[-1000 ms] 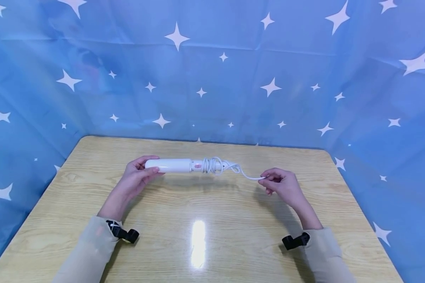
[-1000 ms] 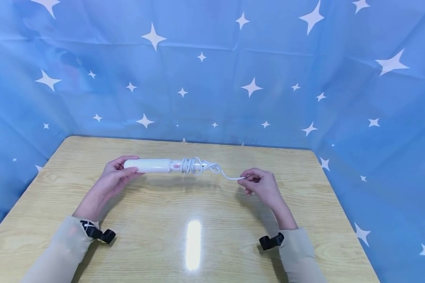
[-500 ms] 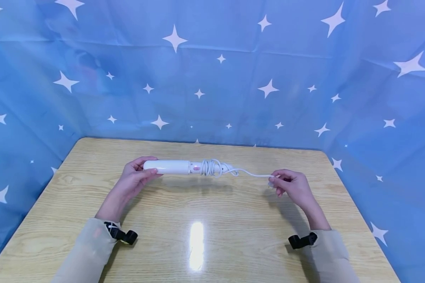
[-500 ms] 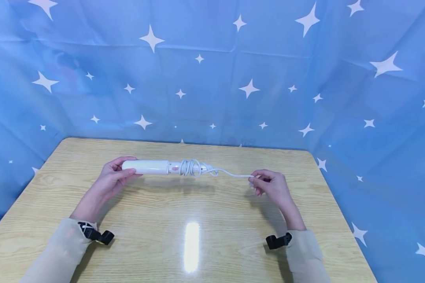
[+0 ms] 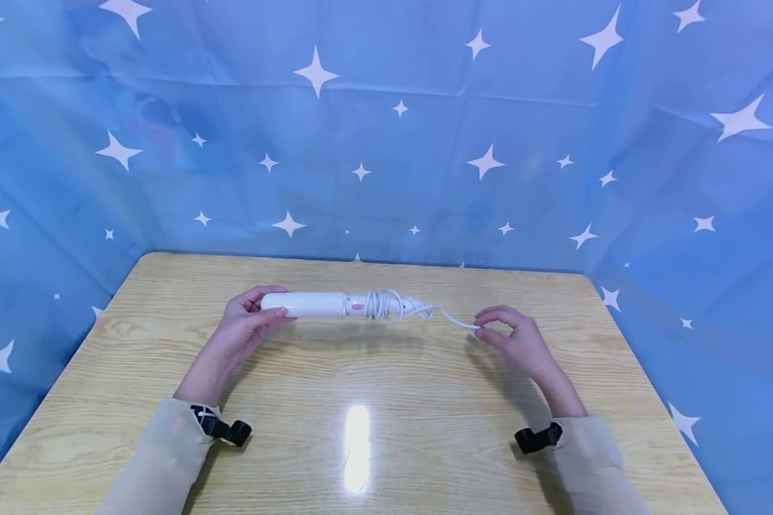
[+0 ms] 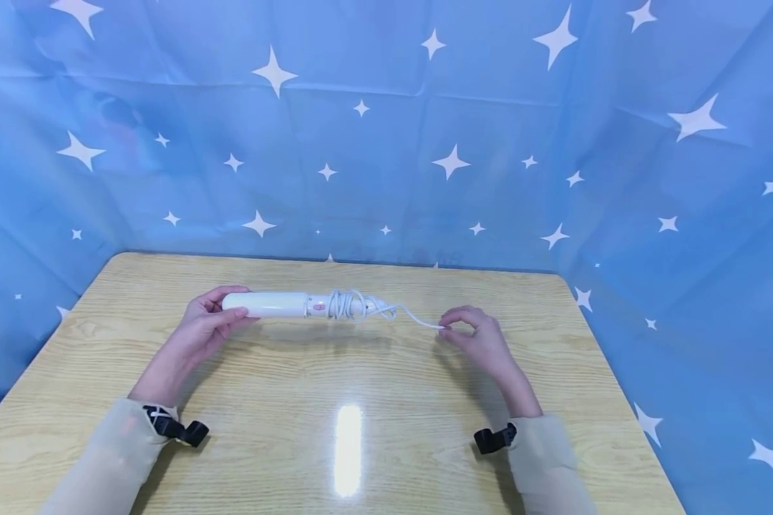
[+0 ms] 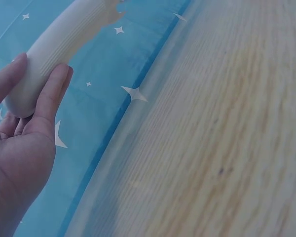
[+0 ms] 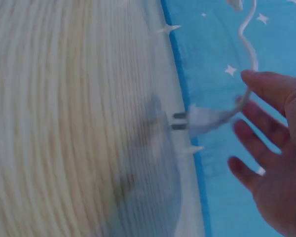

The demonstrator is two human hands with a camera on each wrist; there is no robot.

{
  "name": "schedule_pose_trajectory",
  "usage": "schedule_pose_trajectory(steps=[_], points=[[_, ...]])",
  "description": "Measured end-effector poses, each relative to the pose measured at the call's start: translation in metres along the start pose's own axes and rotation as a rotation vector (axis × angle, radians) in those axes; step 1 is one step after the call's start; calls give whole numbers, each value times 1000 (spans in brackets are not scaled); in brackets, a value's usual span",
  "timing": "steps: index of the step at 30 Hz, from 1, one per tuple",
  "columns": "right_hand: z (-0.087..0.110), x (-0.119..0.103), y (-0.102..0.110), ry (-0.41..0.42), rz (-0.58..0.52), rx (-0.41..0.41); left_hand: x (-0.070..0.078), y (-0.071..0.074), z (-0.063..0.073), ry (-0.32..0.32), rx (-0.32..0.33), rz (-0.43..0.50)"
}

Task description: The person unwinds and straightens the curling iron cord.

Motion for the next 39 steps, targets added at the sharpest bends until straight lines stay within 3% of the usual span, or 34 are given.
schedule_pose_trajectory(steps=[6,14,19,23,31,39], points=[[-4,-11,-22,-5,-29,-72,-3,-2,1,7,-1,-15],[-14,-29,-44,14,-201,-141,-1,-5,2,-7,-21,9],[-15,-28,-55,13,-167,-156,-1,-4,2,-7,-27,-11],[-16,-27,-58,13,-122,-134,-2,-3,3,-7,-30,-20],[-15,-22,-62,-30,-184,-145,0,-6,4,-13,-42,-10],[-11,-16,-50,-45,-189,-108,4,-9,3,-37,-62,17]])
Point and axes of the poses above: each hand's wrist, its own z-axis away from the middle knuckle, its own y-axis out of the back of the hand, x = y × z, the point moved 10 cm from there along -z, towards the middle knuckle
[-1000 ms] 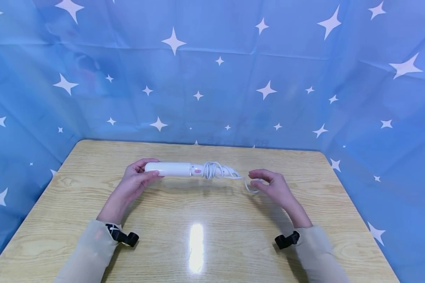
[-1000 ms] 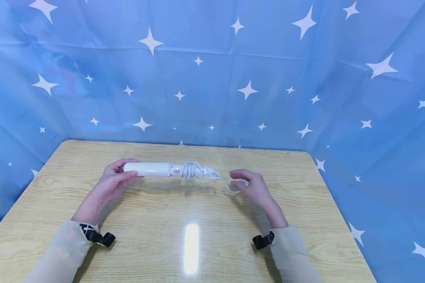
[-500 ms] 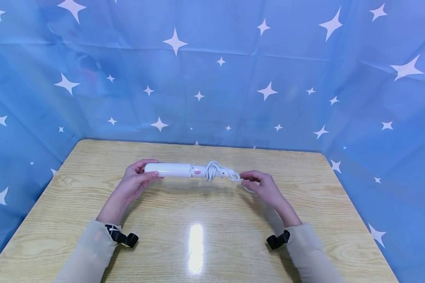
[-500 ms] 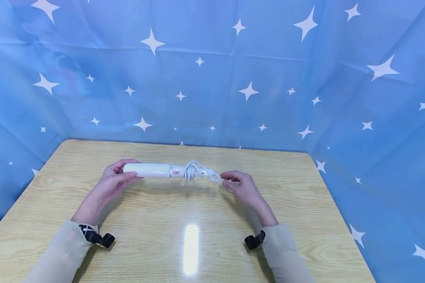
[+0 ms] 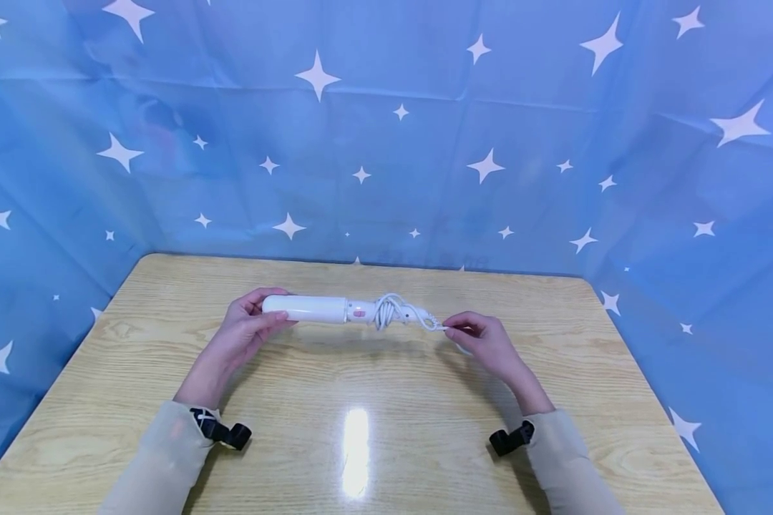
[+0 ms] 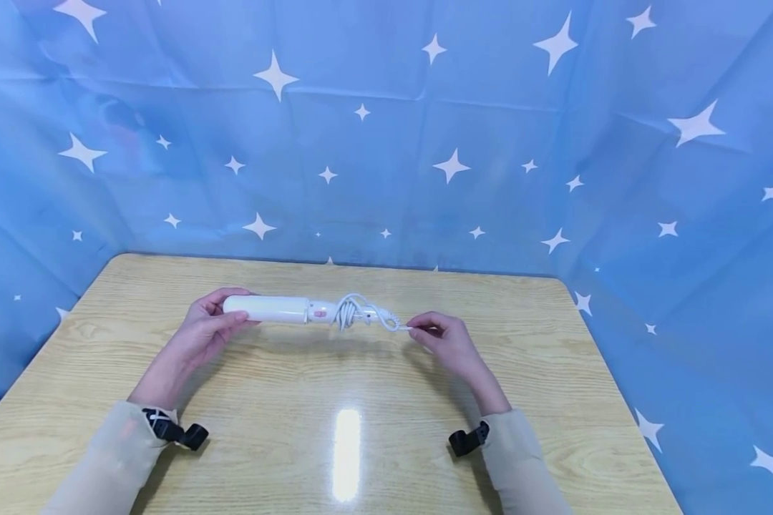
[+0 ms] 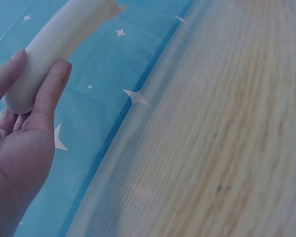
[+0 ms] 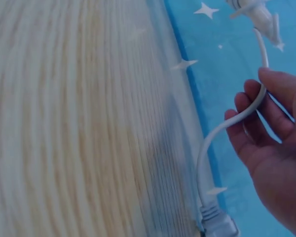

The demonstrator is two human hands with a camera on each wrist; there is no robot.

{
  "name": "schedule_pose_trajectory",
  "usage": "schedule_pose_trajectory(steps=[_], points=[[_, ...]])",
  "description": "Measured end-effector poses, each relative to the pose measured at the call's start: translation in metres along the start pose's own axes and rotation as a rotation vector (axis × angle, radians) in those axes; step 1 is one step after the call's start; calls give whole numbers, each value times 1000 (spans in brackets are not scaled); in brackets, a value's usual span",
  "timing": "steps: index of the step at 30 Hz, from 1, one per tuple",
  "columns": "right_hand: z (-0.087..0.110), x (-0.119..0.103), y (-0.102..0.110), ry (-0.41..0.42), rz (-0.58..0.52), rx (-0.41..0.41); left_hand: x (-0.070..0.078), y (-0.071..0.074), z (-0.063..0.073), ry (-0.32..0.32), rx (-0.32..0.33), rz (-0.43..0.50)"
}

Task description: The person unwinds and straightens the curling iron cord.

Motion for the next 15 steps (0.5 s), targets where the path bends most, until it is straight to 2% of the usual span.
schedule_pose_trajectory(steps=[11,15], points=[[9,6,35,4,-41,93,1,4,0,-2,7,-5],[11,9,40,20,-52,94,2,6,1,-1,10,-17]])
Point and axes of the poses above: each hand's wrist, its own z-axis away from the middle knuckle, its own y-axis out of the back of the hand, x = y × z, the point moved 10 cm from there along -z, towards the middle knuckle
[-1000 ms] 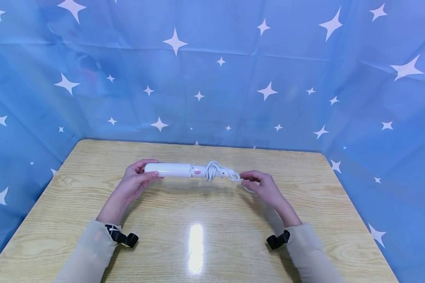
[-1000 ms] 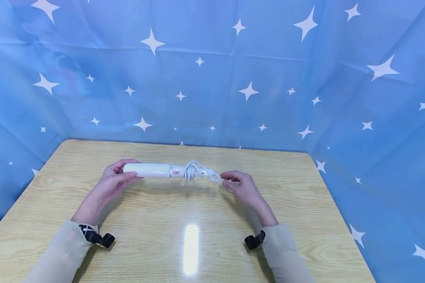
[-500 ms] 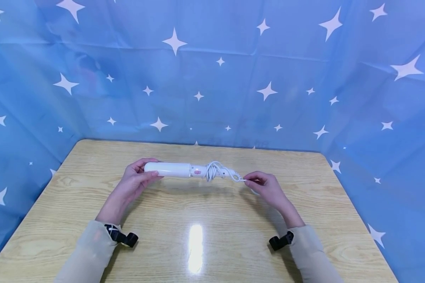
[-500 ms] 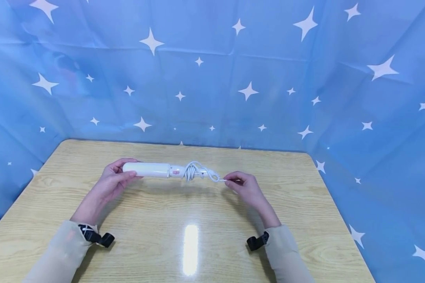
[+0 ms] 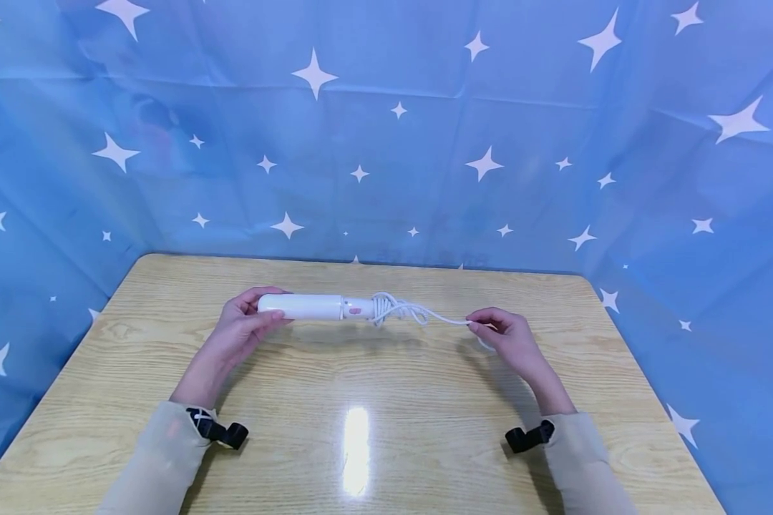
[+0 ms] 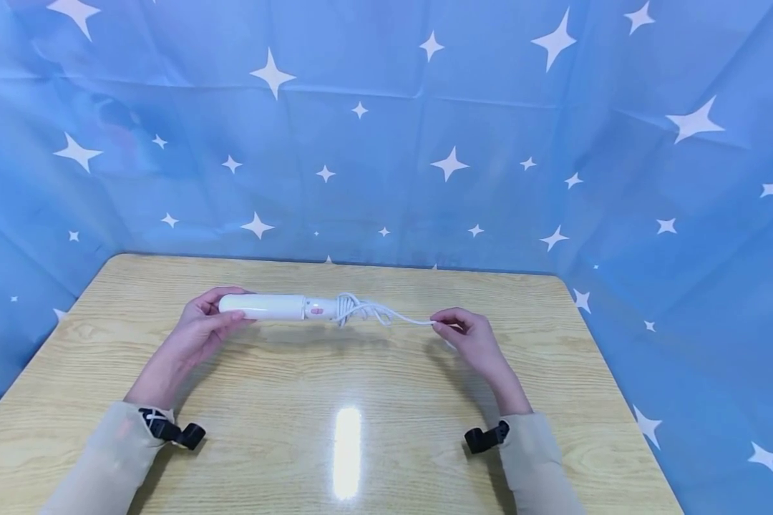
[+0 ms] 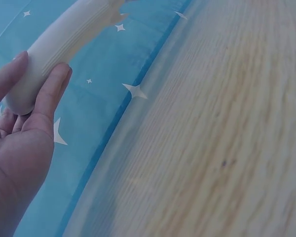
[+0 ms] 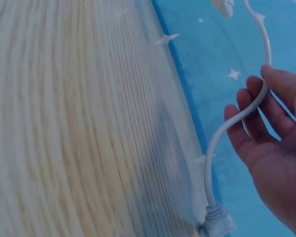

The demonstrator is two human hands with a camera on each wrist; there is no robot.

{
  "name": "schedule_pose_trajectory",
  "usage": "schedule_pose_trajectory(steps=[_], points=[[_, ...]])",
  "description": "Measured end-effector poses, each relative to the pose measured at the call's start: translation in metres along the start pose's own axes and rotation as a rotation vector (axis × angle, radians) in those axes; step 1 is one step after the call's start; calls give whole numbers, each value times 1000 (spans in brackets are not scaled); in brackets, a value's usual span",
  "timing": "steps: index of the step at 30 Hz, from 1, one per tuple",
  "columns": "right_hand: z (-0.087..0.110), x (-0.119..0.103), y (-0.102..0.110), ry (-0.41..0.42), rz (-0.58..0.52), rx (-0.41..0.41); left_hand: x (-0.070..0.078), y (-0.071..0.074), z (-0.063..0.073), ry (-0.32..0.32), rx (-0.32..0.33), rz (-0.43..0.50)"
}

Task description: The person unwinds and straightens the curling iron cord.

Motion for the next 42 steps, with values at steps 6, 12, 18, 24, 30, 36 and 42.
schedule_pose_trajectory(steps=[6,12,18,24,30,36,42], points=[[3,2,4,19,6,-27,2,1,0,-18,-21,-4],[3,8,8,28,28,-41,5,6,1,-36,-13,-2],[2,17,7,-11,40,-59,6,5,2,-37,-21,5],[5,17,-3,-11,40,-161,6,4,3,-36,-39,13],[6,10,-17,4,11,-233,6,3,3,-51,-50,34],[4,2,-27,-25,8,-247,5,1,2,-55,-63,30],[-3,-1,-34,-41,39,-209,5,-1,2,-54,-62,35]])
Point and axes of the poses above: each hand's wrist, its own z-axis away from the middle knuckle, its own y-axis out of the back of the hand, x = y × z, the point moved 10 cm from there along -z, towards the middle knuckle
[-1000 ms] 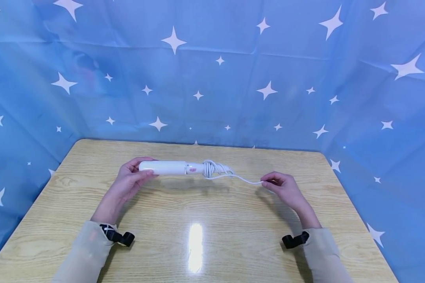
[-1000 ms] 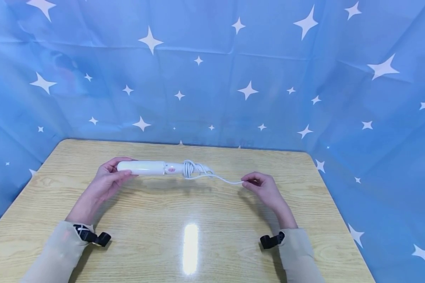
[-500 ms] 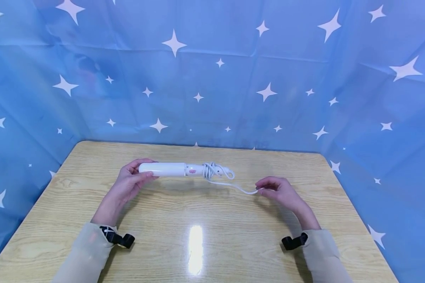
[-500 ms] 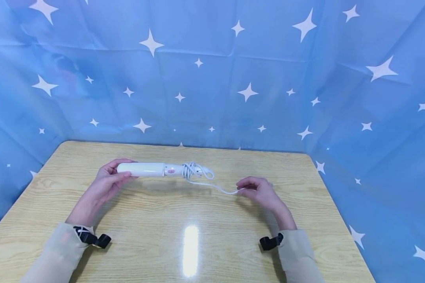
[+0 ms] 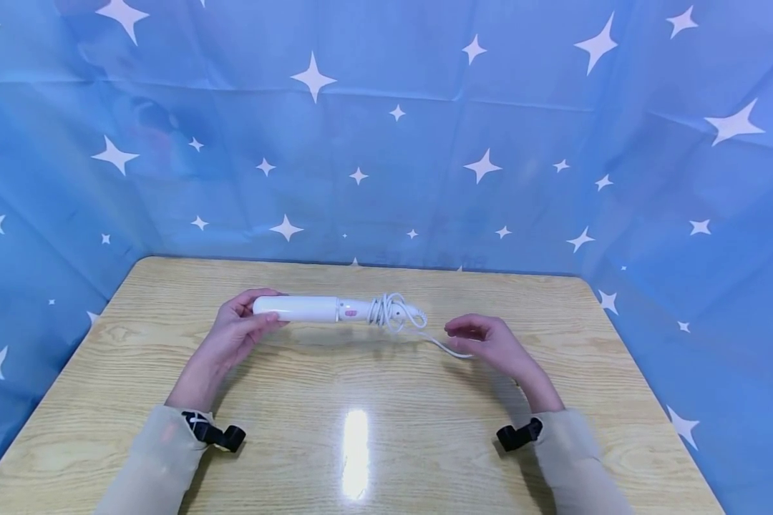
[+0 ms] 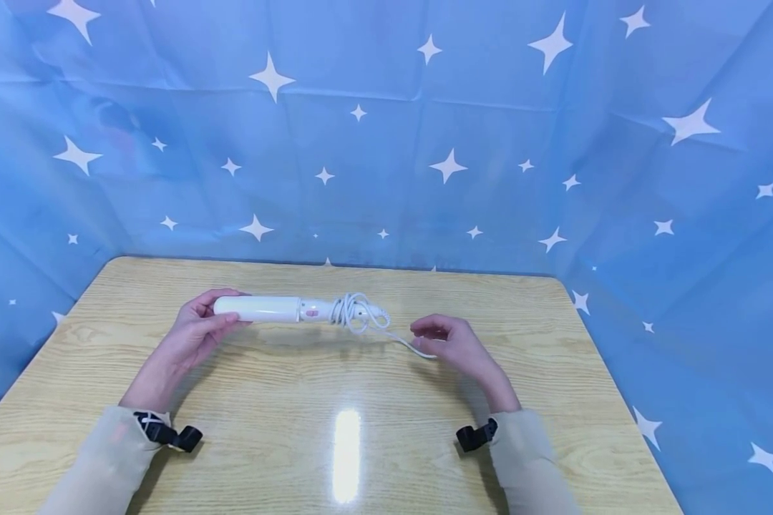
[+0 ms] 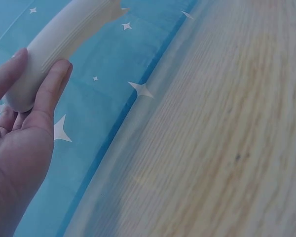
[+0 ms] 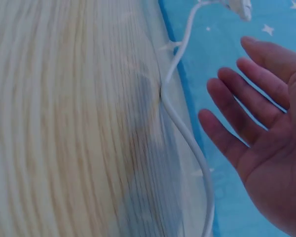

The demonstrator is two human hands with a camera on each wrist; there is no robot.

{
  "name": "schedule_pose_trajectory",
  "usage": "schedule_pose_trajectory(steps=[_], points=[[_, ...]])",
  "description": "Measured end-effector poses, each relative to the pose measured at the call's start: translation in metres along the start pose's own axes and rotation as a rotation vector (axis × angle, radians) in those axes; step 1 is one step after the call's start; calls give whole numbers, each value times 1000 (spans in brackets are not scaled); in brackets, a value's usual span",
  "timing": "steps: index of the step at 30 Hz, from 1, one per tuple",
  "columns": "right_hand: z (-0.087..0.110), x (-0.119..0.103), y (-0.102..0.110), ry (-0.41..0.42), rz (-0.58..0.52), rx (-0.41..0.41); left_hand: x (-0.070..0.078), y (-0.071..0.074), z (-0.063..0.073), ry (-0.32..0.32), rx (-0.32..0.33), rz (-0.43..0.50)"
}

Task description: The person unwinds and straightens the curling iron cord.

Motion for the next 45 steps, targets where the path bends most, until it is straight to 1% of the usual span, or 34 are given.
schedule_pose_trajectory(steps=[5,8,12,16,19,25,30,34,39,45], points=[[-7,-1,2,-15,-1,81,1,-3,1,5,-6,13],[-11,-3,0,-9,-18,91,2,-5,2,-3,-13,9],[-16,-3,-12,11,-57,45,4,-7,2,-15,-25,2],[-22,-3,-27,40,-61,-10,5,-9,2,-20,-31,4],[-26,-1,-35,48,-49,-24,5,-10,2,-21,-32,-1],[-31,2,-44,31,-42,-32,5,-8,3,-17,-24,-8],[-31,4,-49,25,-32,-69,6,-5,4,-7,-12,-3],[-30,5,-51,37,-13,-86,6,-3,5,-5,-1,-6],[-26,4,-47,44,5,-58,6,2,7,-2,9,-29],[-21,9,-36,12,12,-27,8,6,9,2,13,-19]])
Point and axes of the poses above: each hand's wrist, its own z-axis away from the middle knuckle, its own y-axis out of the back of the hand, x = y × z, the point moved 10 cm from there along -z, towards the middle knuckle
